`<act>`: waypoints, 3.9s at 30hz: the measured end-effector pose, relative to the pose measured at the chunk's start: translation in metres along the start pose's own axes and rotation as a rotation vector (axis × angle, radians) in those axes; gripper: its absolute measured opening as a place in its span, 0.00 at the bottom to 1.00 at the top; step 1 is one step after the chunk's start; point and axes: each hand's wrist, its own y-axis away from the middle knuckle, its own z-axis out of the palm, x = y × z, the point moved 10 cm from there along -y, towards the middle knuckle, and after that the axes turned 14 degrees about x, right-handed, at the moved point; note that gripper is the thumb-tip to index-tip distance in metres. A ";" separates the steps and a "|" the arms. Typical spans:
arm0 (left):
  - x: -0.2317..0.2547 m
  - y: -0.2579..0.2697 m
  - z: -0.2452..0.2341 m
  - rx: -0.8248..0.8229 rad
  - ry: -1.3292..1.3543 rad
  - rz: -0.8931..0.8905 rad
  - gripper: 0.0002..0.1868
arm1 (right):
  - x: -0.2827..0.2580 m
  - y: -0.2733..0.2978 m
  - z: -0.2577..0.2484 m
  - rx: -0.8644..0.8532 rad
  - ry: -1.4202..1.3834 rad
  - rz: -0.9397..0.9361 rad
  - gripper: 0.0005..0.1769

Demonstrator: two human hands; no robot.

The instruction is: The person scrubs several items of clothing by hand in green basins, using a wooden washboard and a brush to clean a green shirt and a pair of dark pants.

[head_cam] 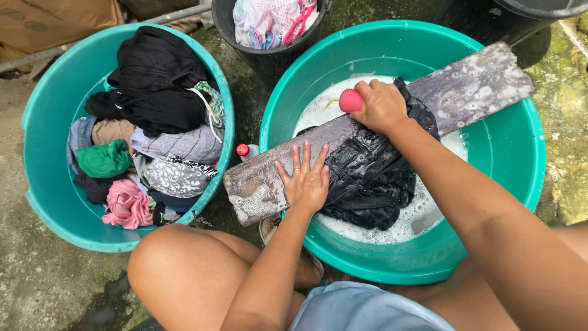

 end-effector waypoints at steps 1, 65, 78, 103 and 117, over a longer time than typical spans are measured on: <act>-0.002 -0.004 -0.003 0.022 -0.017 0.009 0.30 | -0.006 0.004 0.014 -0.107 -0.059 0.067 0.34; 0.176 -0.040 -0.048 -0.357 0.463 0.251 0.34 | 0.157 0.256 -0.005 -0.324 -1.712 0.957 0.39; 0.109 0.016 -0.201 -0.293 1.589 -0.256 0.15 | 0.058 0.334 0.178 -0.999 -1.374 0.827 0.28; -0.021 0.105 0.140 -1.038 0.016 0.059 0.51 | 0.174 0.314 0.131 -0.935 -0.082 0.537 0.32; -0.017 0.071 0.291 -0.699 -0.314 0.325 0.27 | 0.189 0.253 0.175 -0.273 -0.049 0.310 0.28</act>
